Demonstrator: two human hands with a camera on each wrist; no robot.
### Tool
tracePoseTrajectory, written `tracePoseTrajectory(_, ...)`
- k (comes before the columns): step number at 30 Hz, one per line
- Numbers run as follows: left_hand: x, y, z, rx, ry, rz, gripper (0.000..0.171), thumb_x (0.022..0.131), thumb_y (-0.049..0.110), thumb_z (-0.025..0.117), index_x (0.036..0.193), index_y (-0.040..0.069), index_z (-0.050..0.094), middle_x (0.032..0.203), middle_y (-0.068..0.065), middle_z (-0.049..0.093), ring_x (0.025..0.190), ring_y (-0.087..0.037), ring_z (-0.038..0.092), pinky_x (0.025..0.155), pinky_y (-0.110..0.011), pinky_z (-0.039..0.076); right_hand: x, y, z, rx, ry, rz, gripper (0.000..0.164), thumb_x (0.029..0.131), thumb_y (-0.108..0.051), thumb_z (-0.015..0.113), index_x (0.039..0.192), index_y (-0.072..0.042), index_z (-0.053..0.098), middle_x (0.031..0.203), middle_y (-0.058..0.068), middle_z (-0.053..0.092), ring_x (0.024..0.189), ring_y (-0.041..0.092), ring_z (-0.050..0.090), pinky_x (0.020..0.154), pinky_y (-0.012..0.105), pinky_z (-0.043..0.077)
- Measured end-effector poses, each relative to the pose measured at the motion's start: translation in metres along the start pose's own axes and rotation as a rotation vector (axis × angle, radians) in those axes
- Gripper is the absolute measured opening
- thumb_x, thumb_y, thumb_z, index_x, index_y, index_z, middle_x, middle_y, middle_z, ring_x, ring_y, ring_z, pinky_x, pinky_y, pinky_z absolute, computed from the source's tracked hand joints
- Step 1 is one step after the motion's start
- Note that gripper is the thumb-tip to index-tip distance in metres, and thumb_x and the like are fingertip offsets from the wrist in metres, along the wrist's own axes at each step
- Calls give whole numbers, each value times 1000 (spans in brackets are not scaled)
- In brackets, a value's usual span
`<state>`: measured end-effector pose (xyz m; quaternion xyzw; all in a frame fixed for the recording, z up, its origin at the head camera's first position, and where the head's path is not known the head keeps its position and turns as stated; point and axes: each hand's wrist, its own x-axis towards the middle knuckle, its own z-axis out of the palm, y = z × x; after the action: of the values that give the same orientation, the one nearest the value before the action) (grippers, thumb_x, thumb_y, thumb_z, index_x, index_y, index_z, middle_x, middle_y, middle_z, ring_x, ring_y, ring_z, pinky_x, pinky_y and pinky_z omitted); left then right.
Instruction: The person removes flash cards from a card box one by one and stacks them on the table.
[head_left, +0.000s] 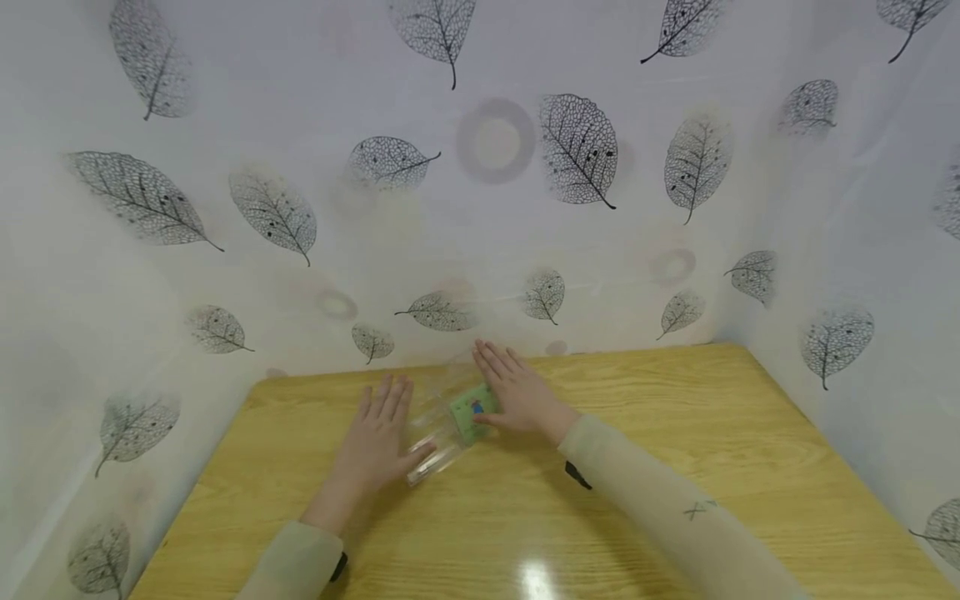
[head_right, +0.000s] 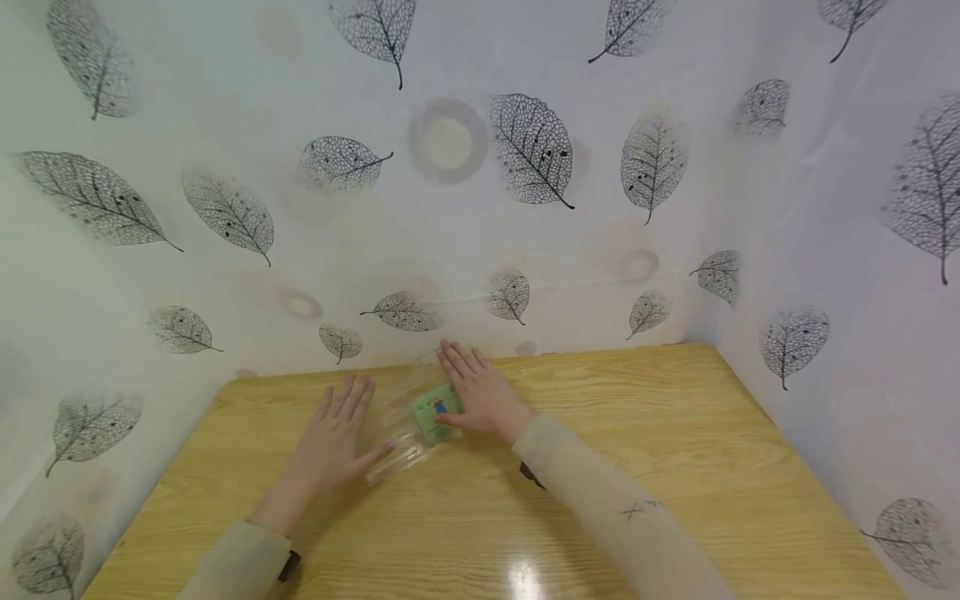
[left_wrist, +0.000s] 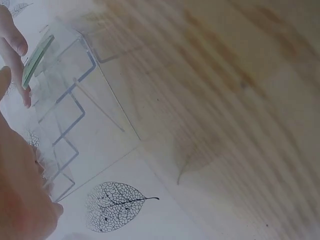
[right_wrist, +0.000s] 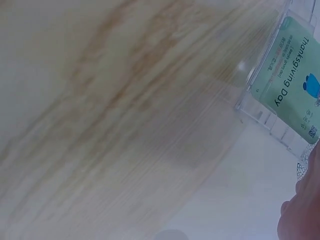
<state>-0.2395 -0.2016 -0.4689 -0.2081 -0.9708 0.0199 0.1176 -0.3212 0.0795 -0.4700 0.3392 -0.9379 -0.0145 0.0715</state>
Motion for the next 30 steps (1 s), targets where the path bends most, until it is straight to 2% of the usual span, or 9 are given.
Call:
tracePoseTrajectory(9,3,0,5,14,16,49,107,95,69,62,166,-3,25,175,-21,24,164,-41,21,134,-60,18,-13,8,0,-3,22,-29,107,100,-73,50,169,-1,10,179,17,4,167,34,12,136,49,12)
tracePoseTrajectory(15,7,2,2,8,8,70,105,96,67,63,166,-3,26,176,-21,19,165,-40,17,134,-60,16,-21,11,-4,3,40,-39,106,100,-71,53,169,0,14,178,18,9,166,37,18,136,50,15)
tracePoseTrajectory(24,17,11,0,135,-12,98,102,99,71,54,166,-1,26,176,-22,21,165,-40,21,134,-59,18,-39,17,-5,-9,66,-21,106,99,-71,54,168,1,18,177,20,17,164,39,22,135,52,16)
tracePoseTrajectory(30,22,19,2,132,-58,95,101,102,70,48,167,-2,20,177,-23,12,166,-39,14,135,-54,15,-51,18,-3,-20,88,-11,106,99,-71,54,167,2,20,177,19,16,164,39,25,135,51,17)
